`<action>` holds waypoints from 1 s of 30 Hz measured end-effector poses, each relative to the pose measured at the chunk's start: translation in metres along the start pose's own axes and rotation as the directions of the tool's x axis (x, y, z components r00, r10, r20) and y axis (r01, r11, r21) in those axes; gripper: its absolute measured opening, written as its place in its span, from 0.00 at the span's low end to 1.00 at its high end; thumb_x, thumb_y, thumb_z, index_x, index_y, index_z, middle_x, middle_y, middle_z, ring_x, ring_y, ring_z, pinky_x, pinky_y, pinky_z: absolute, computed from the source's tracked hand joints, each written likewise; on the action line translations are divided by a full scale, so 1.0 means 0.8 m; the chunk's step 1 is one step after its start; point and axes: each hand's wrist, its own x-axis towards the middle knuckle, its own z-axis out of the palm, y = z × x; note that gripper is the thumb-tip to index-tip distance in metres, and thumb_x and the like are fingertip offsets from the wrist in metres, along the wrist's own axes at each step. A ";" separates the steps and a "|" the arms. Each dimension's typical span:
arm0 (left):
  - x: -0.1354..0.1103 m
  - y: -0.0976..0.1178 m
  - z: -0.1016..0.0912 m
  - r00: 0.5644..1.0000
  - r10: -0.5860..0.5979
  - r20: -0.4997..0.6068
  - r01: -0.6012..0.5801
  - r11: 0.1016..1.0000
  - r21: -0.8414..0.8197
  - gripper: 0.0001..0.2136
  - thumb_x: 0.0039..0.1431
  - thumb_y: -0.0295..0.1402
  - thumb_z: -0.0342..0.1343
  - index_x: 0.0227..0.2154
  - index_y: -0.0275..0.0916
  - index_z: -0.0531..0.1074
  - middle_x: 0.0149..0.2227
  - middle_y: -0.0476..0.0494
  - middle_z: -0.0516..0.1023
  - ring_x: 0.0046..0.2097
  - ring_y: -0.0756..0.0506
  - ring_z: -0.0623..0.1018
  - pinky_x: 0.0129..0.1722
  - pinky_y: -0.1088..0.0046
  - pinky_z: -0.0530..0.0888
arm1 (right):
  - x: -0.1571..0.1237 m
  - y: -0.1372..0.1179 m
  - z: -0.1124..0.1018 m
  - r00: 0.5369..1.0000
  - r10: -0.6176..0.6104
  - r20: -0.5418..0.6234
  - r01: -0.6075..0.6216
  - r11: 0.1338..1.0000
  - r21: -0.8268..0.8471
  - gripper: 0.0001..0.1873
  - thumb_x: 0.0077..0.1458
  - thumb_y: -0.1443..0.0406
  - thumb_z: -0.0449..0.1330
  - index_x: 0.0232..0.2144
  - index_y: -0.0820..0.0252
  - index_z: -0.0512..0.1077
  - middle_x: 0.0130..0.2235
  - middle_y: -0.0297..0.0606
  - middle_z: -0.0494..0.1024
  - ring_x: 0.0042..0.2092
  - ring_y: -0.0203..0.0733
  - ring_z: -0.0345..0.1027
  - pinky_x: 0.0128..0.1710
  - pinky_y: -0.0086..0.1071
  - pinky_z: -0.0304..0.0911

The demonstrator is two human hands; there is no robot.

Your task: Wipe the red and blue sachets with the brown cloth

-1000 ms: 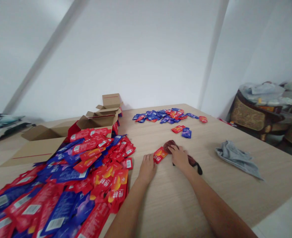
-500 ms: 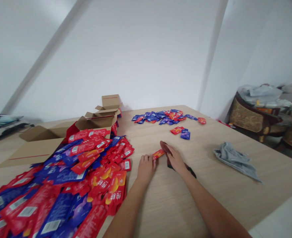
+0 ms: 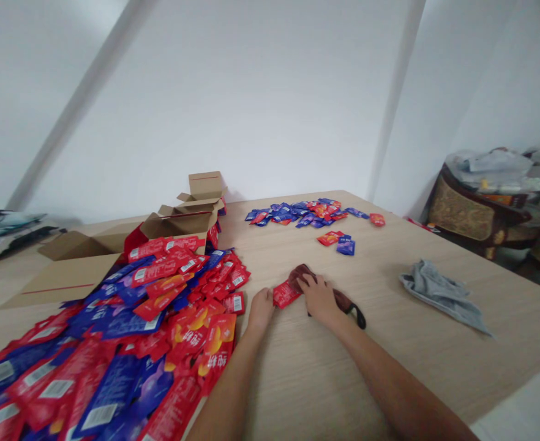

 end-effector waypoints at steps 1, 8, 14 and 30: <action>0.000 0.000 -0.001 1.000 -0.010 0.000 0.010 1.000 -0.001 0.15 0.58 0.30 0.41 0.22 0.36 0.70 0.28 0.39 0.76 0.33 0.46 0.73 0.34 0.73 0.65 | 0.004 0.009 -0.002 0.999 0.047 -0.004 -0.047 0.999 -0.011 0.28 0.52 0.73 0.46 0.55 0.51 0.61 0.58 0.40 0.59 0.53 0.55 0.52 0.47 0.49 0.52; 0.003 0.002 -0.001 0.997 0.001 0.071 0.000 1.000 -0.005 0.13 0.56 0.28 0.42 0.21 0.36 0.69 0.25 0.41 0.74 0.30 0.46 0.73 0.32 0.73 0.65 | -0.016 -0.012 0.001 0.988 -0.136 -0.075 0.141 0.987 0.073 0.34 0.49 0.71 0.48 0.59 0.47 0.53 0.62 0.33 0.52 0.56 0.51 0.48 0.49 0.44 0.50; -0.002 -0.001 -0.006 0.996 -0.059 -0.064 0.036 0.947 -0.319 0.13 0.56 0.34 0.44 0.18 0.38 0.62 0.17 0.50 0.64 0.21 0.51 0.66 0.22 0.76 0.62 | 0.008 0.009 0.004 0.998 0.037 -0.042 -0.037 0.999 -0.001 0.27 0.52 0.71 0.46 0.54 0.52 0.63 0.58 0.38 0.60 0.53 0.54 0.52 0.46 0.47 0.52; 0.021 0.007 -0.069 0.953 -0.251 -0.171 -0.030 0.483 -0.875 0.29 0.53 0.55 0.42 0.46 0.35 0.61 0.19 0.51 0.71 0.16 0.52 0.67 0.15 0.79 0.62 | 0.083 0.121 0.007 0.915 0.381 -0.134 -0.376 0.924 0.067 0.28 0.58 0.58 0.42 0.60 0.62 0.53 0.63 0.47 0.48 0.62 0.53 0.38 0.55 0.49 0.44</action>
